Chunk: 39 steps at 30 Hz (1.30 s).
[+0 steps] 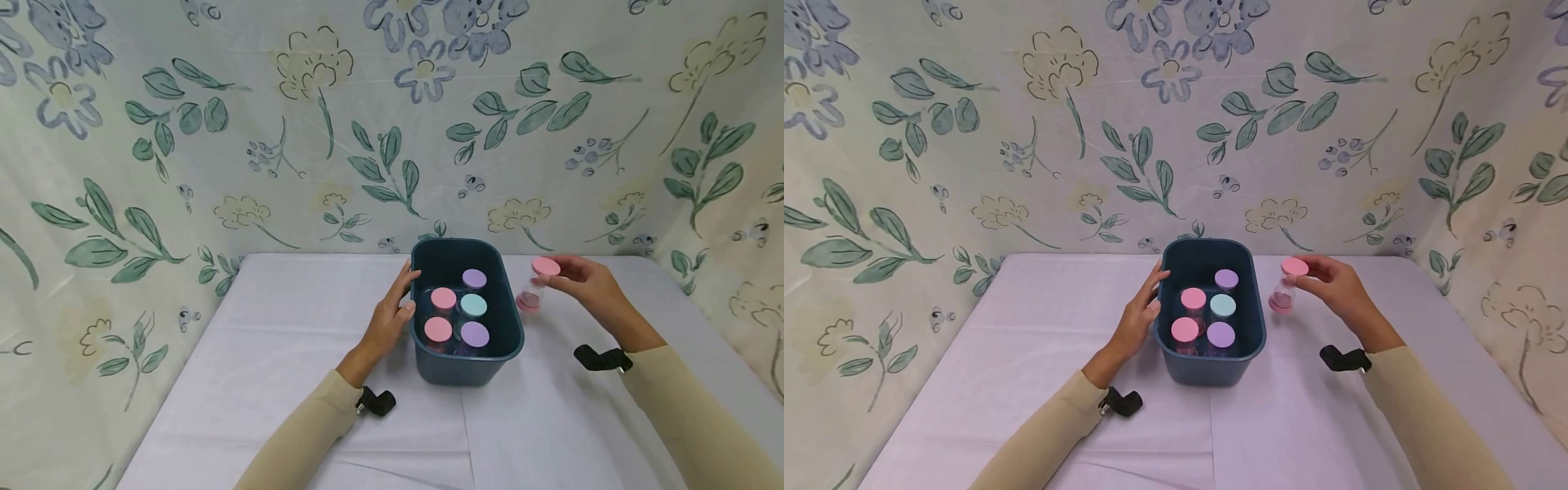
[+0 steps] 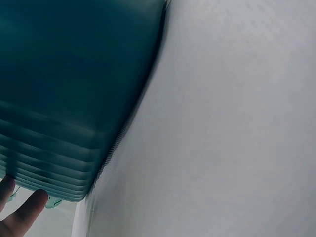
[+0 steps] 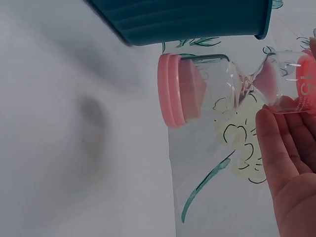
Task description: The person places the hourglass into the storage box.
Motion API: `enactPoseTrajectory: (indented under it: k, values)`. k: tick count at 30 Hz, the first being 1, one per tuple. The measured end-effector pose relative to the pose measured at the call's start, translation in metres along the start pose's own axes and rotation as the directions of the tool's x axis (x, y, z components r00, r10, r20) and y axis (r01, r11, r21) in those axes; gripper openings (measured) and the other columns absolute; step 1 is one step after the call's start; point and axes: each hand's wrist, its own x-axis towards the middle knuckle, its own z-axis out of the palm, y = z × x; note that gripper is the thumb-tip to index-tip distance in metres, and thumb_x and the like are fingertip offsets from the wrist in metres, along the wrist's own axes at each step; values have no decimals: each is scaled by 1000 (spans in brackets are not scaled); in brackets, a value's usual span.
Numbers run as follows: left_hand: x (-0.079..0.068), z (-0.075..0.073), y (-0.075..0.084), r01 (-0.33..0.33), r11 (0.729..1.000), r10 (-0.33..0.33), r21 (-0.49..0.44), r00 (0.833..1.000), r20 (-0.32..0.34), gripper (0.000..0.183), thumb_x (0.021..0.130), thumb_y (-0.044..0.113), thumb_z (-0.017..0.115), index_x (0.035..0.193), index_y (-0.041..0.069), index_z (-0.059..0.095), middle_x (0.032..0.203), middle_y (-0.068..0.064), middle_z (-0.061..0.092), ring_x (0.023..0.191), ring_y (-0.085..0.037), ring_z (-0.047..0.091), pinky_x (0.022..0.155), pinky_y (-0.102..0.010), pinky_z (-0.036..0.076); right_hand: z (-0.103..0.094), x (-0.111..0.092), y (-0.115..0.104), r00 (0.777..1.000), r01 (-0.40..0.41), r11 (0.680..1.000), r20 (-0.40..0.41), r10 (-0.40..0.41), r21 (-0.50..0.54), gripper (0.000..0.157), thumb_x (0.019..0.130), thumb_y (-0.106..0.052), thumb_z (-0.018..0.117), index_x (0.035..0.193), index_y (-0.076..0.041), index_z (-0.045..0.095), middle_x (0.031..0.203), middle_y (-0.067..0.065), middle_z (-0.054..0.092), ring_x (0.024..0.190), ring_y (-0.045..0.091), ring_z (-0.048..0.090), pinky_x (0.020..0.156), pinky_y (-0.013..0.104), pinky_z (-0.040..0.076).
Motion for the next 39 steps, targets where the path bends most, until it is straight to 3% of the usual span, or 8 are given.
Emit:
enactPoseTrajectory:
  k: [8, 19, 39]
  values:
    - [0, 1, 2, 0, 1000, 0, 17, 1000, -5, 57, 98, 48, 33, 150, 26, 30, 161, 8, 10, 142, -20, 29, 109, -49, 32, -2, -2, -11, 1000, 21, 1000, -12, -21, 12, 65, 83, -48, 69, 137, -17, 50, 134, 8, 55, 126, 29, 47, 101, 62, 37]
    - [-1, 1, 0, -14, 1000, 14, 6, 1000, -7, 55, 99, 43, 35, 150, 25, 31, 162, 4, 11, 141, -22, 30, 109, -49, 32, -5, -11, -27, 994, 100, 995, -40, -100, -2, 56, 87, -42, 68, 135, -17, 54, 132, 6, 58, 123, 23, 50, 98, 58, 42]
    - [0, 1, 0, -1, 1000, 1, -4, 1000, -3, 55, 96, 28, 38, 150, 28, 31, 162, 6, 11, 142, -19, 29, 109, -48, 31, -16, -9, -44, 989, 141, 990, -39, -142, -8, 56, 87, -38, 69, 137, -18, 54, 134, 5, 56, 124, 23, 51, 97, 57, 43]
